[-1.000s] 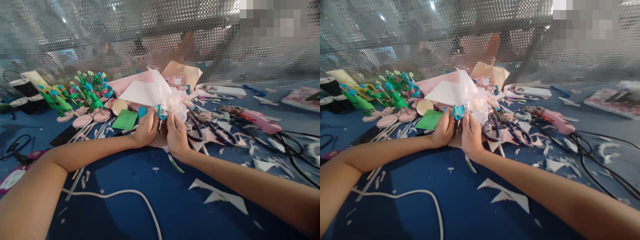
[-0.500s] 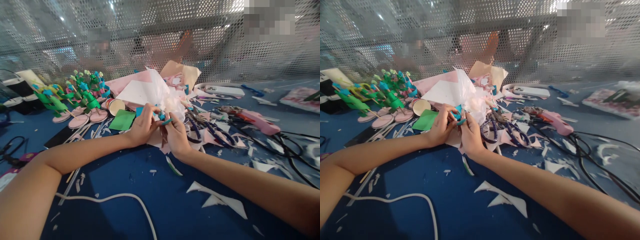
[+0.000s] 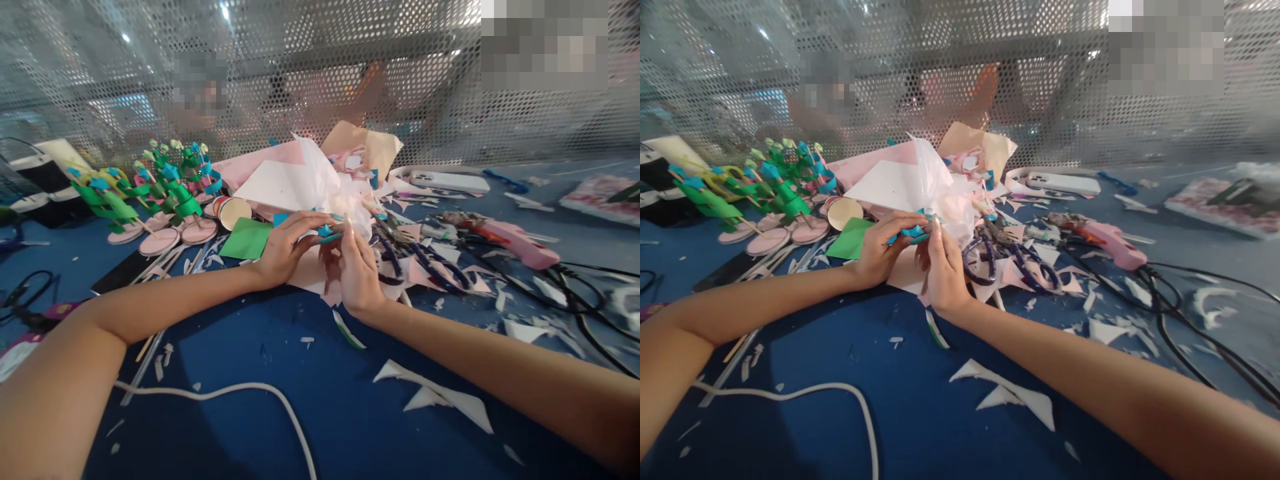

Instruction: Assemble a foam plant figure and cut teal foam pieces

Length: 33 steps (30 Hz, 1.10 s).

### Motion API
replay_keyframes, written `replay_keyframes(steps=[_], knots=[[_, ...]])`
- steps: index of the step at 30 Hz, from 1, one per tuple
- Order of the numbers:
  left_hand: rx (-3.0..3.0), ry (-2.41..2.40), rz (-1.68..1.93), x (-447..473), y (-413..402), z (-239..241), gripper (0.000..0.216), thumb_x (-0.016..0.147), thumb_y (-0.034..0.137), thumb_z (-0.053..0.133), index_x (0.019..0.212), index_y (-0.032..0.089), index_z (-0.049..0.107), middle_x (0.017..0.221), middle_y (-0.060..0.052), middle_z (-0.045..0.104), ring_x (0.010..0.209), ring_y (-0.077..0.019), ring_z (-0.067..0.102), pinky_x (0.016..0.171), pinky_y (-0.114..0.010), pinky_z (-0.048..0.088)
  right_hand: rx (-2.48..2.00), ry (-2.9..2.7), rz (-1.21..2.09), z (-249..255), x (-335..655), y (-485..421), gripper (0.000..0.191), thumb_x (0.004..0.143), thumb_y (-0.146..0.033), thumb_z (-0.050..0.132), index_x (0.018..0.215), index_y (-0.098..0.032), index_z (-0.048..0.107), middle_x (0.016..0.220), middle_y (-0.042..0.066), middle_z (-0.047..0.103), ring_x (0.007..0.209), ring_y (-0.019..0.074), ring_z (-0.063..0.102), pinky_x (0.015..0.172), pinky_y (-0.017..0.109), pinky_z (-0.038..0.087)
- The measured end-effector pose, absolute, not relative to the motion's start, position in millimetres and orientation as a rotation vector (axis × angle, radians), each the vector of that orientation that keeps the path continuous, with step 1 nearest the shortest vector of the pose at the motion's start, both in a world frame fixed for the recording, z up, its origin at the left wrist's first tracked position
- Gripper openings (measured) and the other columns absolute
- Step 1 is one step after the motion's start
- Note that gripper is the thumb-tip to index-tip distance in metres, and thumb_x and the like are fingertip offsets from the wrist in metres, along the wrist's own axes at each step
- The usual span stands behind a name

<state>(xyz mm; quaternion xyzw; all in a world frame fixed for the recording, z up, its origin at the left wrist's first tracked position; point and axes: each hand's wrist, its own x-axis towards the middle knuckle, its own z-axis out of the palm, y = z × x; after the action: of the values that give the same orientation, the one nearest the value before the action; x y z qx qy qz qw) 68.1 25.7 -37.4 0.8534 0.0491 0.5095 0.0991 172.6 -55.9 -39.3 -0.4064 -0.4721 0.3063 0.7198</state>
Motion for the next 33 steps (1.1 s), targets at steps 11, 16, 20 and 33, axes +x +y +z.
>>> replay_keyframes(steps=[11, 16, 20, 33], knots=[[2.501, 0.16, 1.59, 66.1, 22.6, -34.6, 0.019, 0.082, 0.024, 0.056, 0.098, 0.016, 0.062, 0.095, -0.007, 0.068, 0.093, -0.0119, 0.063, 0.082, -0.027, 0.052, -0.95, -0.895, 0.8, -44.3, 174.1, -50.0, 0.037, 0.079, -0.054, 0.049, 0.064, -0.021, 0.047, 0.048, -0.005, 0.044, 0.042, 0.0075, 0.042, 0.041, 0.023, 0.033], [2.397, 0.224, 1.573, 66.6, 25.5, -36.5, 0.02, 0.079, 0.028, 0.06, 0.095, 0.018, 0.065, 0.095, -0.007, 0.07, 0.093, -0.0143, 0.064, 0.082, -0.031, 0.053, -0.929, -0.849, 0.843, -43.0, 175.8, -47.0, 0.038, 0.073, -0.056, 0.055, 0.062, -0.021, 0.045, 0.05, -0.006, 0.042, 0.045, 0.0073, 0.041, 0.043, 0.023, 0.035], [2.357, 0.313, 1.5, 66.8, 25.6, -38.5, 0.026, 0.076, 0.039, 0.06, 0.094, 0.022, 0.067, 0.096, -0.005, 0.072, 0.088, -0.016, 0.066, 0.087, -0.038, 0.049, -0.873, -0.912, 0.88, -43.4, 175.2, -46.5, 0.043, 0.07, -0.06, 0.057, 0.059, -0.02, 0.045, 0.054, -0.004, 0.043, 0.049, 0.0072, 0.042, 0.046, 0.023, 0.036], [2.549, 0.316, 1.5, 64.7, 17.5, -36.7, 0.036, 0.086, 0.048, 0.041, 0.097, 0.017, 0.057, 0.088, -0.008, 0.066, 0.08, -0.0152, 0.061, 0.072, -0.032, 0.049, -1.005, -0.966, 0.837, -37.8, 172.7, -51.3, 0.049, 0.072, -0.064, 0.053, 0.056, -0.019, 0.042, 0.042, -0.007, 0.037, 0.035, 0.0032, 0.029, 0.033, 0.02, 0.019]])
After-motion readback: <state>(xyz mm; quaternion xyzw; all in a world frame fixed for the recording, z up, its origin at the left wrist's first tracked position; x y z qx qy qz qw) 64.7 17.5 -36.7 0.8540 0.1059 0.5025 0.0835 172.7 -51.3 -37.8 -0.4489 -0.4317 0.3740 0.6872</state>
